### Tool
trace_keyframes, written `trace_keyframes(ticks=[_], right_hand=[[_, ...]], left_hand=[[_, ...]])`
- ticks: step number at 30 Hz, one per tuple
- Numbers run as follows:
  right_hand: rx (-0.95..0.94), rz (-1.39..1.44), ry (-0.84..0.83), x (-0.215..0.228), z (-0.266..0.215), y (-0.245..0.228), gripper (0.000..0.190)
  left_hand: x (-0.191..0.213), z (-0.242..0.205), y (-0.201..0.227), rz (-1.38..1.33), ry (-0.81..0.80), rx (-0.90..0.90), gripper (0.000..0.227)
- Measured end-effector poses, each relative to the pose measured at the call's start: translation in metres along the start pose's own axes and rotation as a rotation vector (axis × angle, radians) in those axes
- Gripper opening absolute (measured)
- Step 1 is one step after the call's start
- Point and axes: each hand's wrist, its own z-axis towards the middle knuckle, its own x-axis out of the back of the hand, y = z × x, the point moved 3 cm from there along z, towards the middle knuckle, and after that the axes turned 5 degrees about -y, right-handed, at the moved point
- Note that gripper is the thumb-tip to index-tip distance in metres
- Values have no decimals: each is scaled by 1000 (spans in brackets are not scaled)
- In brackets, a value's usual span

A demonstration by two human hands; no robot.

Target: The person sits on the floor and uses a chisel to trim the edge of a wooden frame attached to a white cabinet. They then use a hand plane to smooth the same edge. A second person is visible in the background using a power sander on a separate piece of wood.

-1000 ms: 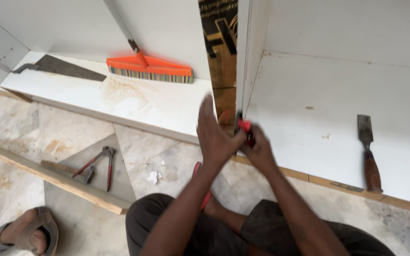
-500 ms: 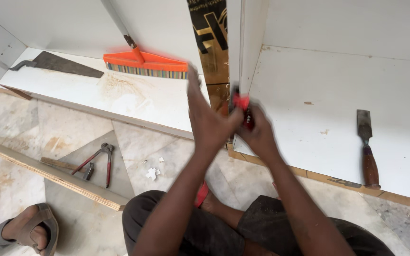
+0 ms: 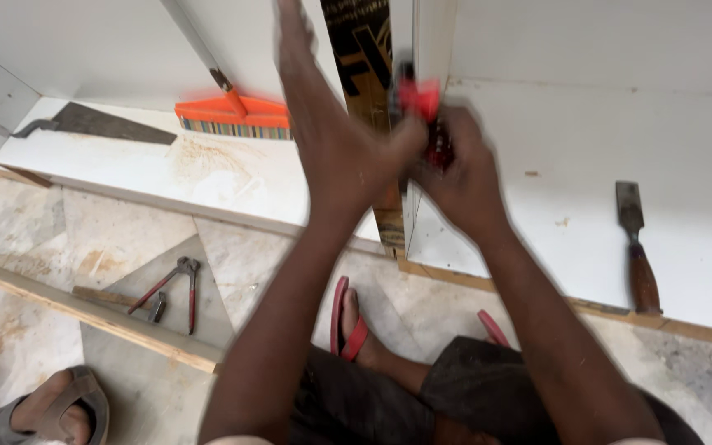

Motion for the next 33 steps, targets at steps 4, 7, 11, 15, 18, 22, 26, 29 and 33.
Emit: trace_keyframes(ticks=[4,7,11,15,18,22,26,29,33], right_hand=[[24,25,-33,14,18,-16,63],[-91,123,-54,-12,-26,22,59],[-380,284,-105,-68,-118,86,58],[-492,313,-127,-86,-148,106,62],[-381,352,-80,-67,-111,78,56],[-42,-10,25,-3,4,-7,53],[30,105,15,37,73,-59,63],[19,222,-4,38,71,-51,66],[-129,184,-35,-13,-11,14,59]], left_hand=[[8,30,11,23,-20,-12,111],[-5,-22,-5,-167,-14,54,118],[-46,-119,-41,40,-173,309,121],[-53,-143,-49,65,-235,486,121],[-31,-94,-27,51,-149,287,121],[12,18,18,57,57,-82,114],[34,74,32,-42,34,1,104],[31,77,35,-142,14,40,97],[4,-1,17,-64,19,20,113]])
